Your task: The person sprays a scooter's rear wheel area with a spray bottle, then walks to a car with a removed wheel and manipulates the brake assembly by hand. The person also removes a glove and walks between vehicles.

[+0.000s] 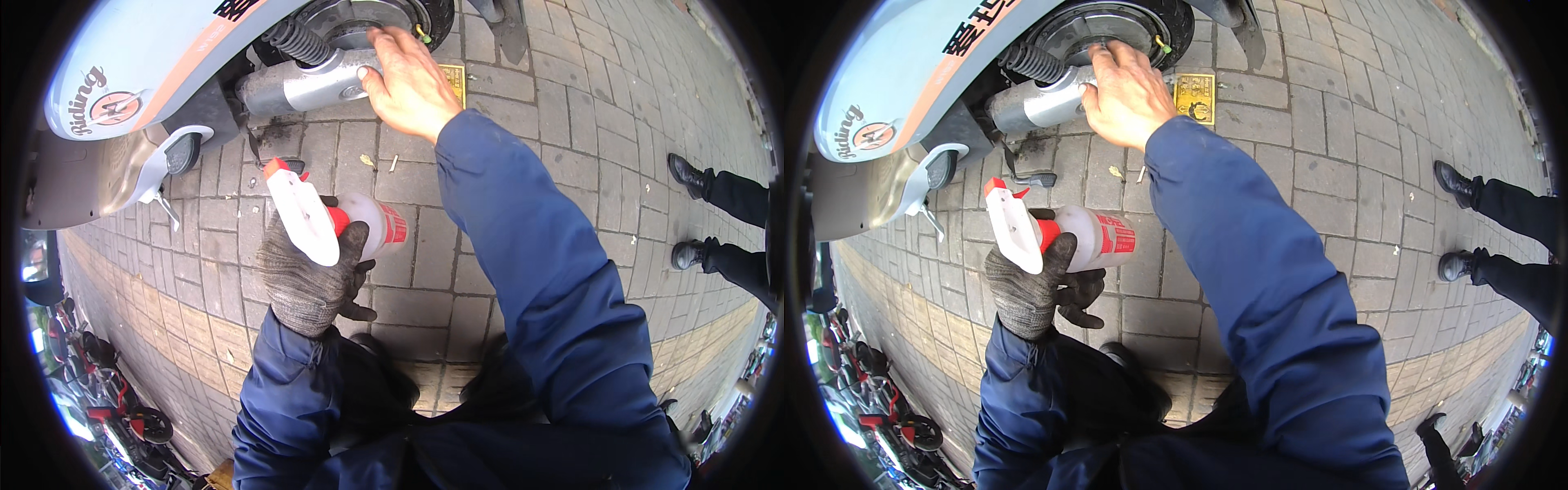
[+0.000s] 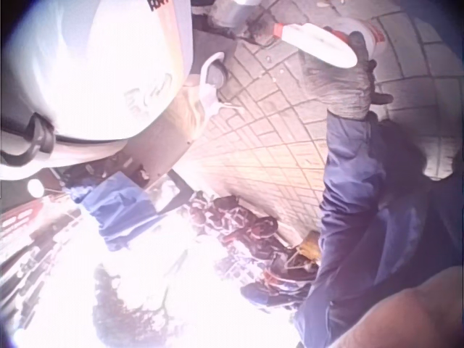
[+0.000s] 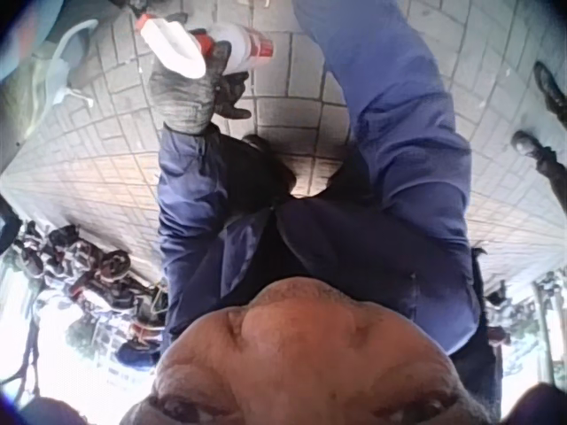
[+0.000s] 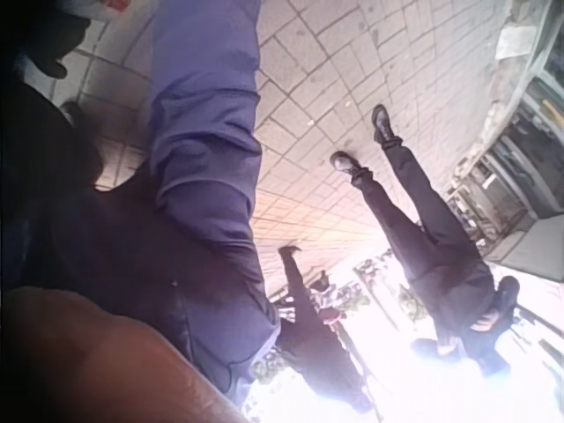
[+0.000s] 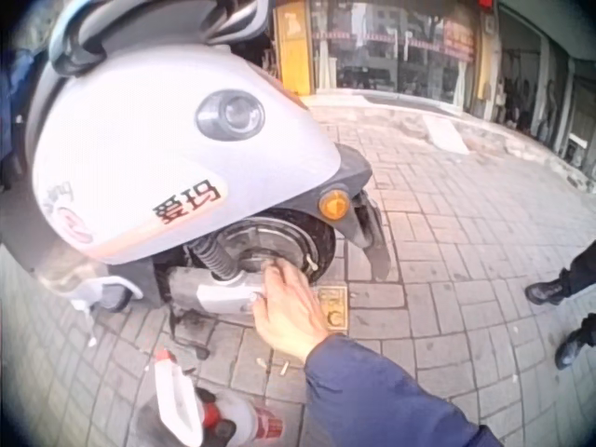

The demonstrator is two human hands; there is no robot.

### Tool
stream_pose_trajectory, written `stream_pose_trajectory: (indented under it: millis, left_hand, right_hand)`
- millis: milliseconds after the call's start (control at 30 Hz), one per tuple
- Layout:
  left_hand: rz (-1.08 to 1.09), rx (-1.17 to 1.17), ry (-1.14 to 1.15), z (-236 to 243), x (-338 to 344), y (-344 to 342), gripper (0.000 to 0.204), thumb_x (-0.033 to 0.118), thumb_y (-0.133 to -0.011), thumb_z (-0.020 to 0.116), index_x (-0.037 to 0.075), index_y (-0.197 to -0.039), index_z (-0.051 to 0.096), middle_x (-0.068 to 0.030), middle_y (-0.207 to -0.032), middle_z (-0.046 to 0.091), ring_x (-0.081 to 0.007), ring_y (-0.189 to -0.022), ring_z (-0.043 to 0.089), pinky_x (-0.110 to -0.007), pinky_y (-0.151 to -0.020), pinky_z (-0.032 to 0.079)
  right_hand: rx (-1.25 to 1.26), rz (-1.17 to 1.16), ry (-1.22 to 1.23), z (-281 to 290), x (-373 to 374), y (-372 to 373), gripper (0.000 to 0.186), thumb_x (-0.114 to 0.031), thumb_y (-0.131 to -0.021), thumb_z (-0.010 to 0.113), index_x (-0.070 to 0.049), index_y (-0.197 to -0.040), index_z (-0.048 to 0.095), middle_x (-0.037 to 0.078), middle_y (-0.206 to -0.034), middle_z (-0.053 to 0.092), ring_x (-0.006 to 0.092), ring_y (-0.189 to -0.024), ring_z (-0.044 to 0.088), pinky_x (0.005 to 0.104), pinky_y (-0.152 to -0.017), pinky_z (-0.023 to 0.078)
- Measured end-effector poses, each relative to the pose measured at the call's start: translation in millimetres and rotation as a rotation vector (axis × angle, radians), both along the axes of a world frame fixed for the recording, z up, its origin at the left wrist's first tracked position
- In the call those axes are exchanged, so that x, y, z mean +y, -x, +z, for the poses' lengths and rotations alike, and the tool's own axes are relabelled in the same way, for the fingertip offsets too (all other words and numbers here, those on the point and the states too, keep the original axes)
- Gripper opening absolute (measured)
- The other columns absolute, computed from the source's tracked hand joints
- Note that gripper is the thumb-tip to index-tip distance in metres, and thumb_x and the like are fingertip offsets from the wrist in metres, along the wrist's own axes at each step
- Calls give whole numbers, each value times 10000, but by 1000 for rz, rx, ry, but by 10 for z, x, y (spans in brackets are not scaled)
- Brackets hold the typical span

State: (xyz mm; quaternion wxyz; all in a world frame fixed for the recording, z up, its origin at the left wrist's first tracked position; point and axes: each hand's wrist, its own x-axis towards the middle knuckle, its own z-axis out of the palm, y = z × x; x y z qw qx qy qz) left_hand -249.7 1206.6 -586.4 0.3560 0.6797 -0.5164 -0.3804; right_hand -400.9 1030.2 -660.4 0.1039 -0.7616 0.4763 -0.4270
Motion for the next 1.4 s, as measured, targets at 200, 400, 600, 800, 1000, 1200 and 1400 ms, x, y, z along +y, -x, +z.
stream_pose_trajectory:
  millis: [200,400,600,800,1000,1200,1400]
  left_hand:
    - [-21,-140,60,-27,-14,-247,445,162,-671,781,8,-1035,575,-129,-885,629,-269,-798,648,-370,-729,526]
    - [63,-107,-17,-18,121,-494,502,152,-623,811,28,-1051,581,-116,-917,643,-274,-843,652,-364,-762,521]
    - [-48,-252,128,72,172,-582,501,226,-647,819,24,-1047,595,-137,-928,633,-317,-835,646,-384,-746,525]
    - [-111,-179,121,32,170,-359,503,235,-665,829,20,-1057,599,-139,-933,635,-302,-840,655,-378,-739,533]
    - [-217,-119,86,-35,129,-109,448,139,-750,766,9,-1115,542,-124,-932,647,-214,-837,648,-343,-702,552]
    - [-294,-190,78,-64,71,202,415,147,-723,768,30,-1077,586,-112,-912,654,-205,-817,653,-357,-726,540]
    - [-330,-117,4,-138,49,382,412,125,-727,775,22,-1078,585,-108,-908,659,-201,-811,662,-355,-691,551]
  right_hand:
    - [329,-85,56,505,-714,-165,416,-112,-760,445,69,-1114,565,296,-1236,489,436,-1164,461,573,-991,331]
    - [391,-206,-6,104,-990,-21,548,-114,-729,555,103,-1226,479,272,-1323,427,391,-1276,371,499,-1044,327]
    - [556,-43,-744,-602,-592,572,584,-300,-794,621,40,-1255,510,304,-1256,524,378,-1202,502,398,-985,423]
    - [345,121,-931,-1019,182,641,554,-305,-824,614,54,-1240,545,260,-1206,581,368,-1166,537,389,-989,424]
    - [439,204,-934,-777,533,847,510,-286,-835,606,39,-1225,558,241,-1187,598,372,-1129,559,400,-962,444]
    - [461,321,-986,-727,785,1039,499,-277,-834,607,44,-1214,564,249,-1196,588,370,-1138,554,399,-968,441]
    - [444,336,-951,-583,901,1146,483,-272,-834,608,41,-1200,571,248,-1155,607,373,-1111,567,404,-951,451]
